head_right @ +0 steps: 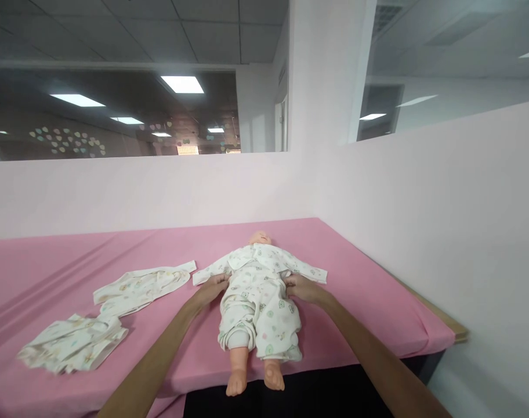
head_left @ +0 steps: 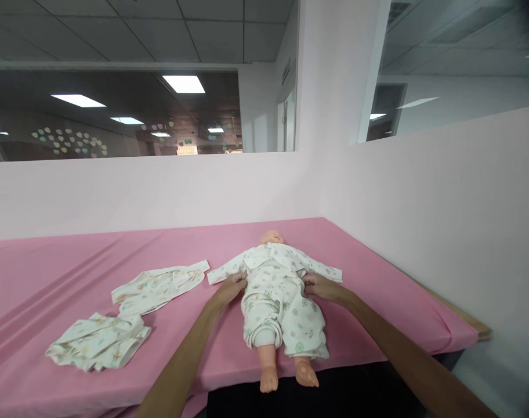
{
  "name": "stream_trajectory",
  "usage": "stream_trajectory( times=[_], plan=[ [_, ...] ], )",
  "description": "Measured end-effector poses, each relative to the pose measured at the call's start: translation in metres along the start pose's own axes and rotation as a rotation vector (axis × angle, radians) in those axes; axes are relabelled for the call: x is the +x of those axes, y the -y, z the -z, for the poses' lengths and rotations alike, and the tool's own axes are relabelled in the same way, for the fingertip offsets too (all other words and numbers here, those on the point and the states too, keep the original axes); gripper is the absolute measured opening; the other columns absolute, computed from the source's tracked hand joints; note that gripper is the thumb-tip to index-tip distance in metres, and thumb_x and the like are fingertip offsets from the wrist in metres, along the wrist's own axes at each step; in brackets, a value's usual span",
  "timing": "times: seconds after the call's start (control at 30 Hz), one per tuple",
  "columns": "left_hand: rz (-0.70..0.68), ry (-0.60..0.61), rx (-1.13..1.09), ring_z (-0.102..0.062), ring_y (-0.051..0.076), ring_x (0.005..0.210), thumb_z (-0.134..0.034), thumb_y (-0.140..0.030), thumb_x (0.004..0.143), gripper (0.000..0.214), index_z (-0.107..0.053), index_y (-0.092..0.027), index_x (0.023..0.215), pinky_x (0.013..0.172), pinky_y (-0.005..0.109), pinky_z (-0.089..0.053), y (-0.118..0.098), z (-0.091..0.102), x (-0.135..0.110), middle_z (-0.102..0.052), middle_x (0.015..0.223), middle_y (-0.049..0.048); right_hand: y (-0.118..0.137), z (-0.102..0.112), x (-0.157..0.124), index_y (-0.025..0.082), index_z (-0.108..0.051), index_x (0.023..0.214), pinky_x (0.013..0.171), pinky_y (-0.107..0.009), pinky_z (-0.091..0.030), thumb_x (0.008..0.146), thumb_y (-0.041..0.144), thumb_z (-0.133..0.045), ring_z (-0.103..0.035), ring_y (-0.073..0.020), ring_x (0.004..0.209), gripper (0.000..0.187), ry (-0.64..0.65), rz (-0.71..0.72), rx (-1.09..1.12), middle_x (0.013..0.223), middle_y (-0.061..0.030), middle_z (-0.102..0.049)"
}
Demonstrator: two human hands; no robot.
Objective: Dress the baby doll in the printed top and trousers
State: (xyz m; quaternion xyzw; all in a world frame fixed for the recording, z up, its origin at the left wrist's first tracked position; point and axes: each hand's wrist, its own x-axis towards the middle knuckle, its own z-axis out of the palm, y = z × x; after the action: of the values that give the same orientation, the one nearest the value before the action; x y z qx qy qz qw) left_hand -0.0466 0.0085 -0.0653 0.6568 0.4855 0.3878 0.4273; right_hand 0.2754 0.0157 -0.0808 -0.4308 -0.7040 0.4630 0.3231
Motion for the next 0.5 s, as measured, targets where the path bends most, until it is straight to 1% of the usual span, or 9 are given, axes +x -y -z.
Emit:
stream_trajectory(
  times=[0.07, 0.13, 0.27, 0.33, 0.4, 0.5],
  plan=[
    [-0.013, -0.068, 0.098, -0.044, 0.013, 0.062, -0.056, -0.031, 0.073, 0.017, -0.052, -0.018, 0.063, 0.060, 0.024, -0.034, 0.005, -0.001, 0.005, -0.053, 0.065, -0.0017, -0.002, -0.002, 0.007, 0.018, -0.064, 0.062, 0.070, -0.032, -0.043, 0.063, 0.020, -0.060, -0.055, -0.0167, 0.071, 0.005, -0.043, 0.017, -0.044, 0.069, 0.0017, -0.062],
    [-0.026, -0.145, 0.198, -0.043, 0.014, 0.063, -0.053, -0.029, 0.075, 0.018, -0.048, -0.019, 0.060, 0.059, 0.025, -0.032, 0.010, -0.003, 0.011, -0.051, 0.064, -0.0018, -0.004, -0.003, 0.013, 0.019, -0.064, 0.064, 0.071, -0.032, -0.043, 0.066, 0.021, -0.056, -0.054, -0.0171, 0.072, 0.008, -0.096, 0.037, -0.072, 0.071, 0.0013, -0.063],
    [-0.034, -0.272, 0.387, -0.051, 0.018, 0.073, -0.047, -0.025, 0.077, 0.018, -0.052, -0.019, 0.061, 0.066, 0.027, -0.035, 0.020, -0.005, 0.021, -0.059, 0.070, 0.0016, -0.011, -0.007, 0.018, 0.019, -0.065, 0.070, 0.074, -0.033, -0.044, 0.071, 0.024, -0.051, -0.057, -0.0186, 0.075, 0.015, -0.167, 0.051, -0.093, 0.075, -0.0009, -0.066],
    [-0.025, -0.311, 0.469, -0.055, 0.021, 0.081, -0.045, -0.025, 0.080, 0.021, -0.056, -0.018, 0.064, 0.071, 0.029, -0.037, 0.024, -0.005, 0.024, -0.064, 0.078, 0.0045, -0.014, -0.009, 0.018, 0.019, -0.065, 0.072, 0.075, -0.034, -0.045, 0.072, 0.025, -0.049, -0.059, -0.0193, 0.076, 0.017, -0.182, 0.054, -0.101, 0.077, -0.0019, -0.067],
    [-0.010, -0.338, 0.540, -0.056, 0.022, 0.090, -0.043, -0.024, 0.082, 0.022, -0.061, -0.018, 0.070, 0.077, 0.031, -0.039, 0.027, -0.004, 0.027, -0.068, 0.089, 0.0068, -0.014, -0.010, 0.016, 0.019, -0.065, 0.073, 0.077, -0.034, -0.045, 0.074, 0.026, -0.049, -0.060, -0.0201, 0.081, 0.017, -0.183, 0.066, -0.113, 0.082, -0.0027, -0.068],
    [0.026, -0.352, 0.635, -0.058, 0.024, 0.095, -0.040, -0.024, 0.085, 0.026, -0.064, -0.017, 0.080, 0.082, 0.034, -0.040, 0.031, -0.006, 0.033, -0.069, 0.097, 0.0102, -0.013, -0.010, 0.014, 0.019, -0.065, 0.073, 0.080, -0.034, -0.045, 0.075, 0.025, -0.048, -0.060, -0.0215, 0.087, 0.017, -0.177, 0.088, -0.133, 0.087, -0.0032, -0.069]
  ],
)
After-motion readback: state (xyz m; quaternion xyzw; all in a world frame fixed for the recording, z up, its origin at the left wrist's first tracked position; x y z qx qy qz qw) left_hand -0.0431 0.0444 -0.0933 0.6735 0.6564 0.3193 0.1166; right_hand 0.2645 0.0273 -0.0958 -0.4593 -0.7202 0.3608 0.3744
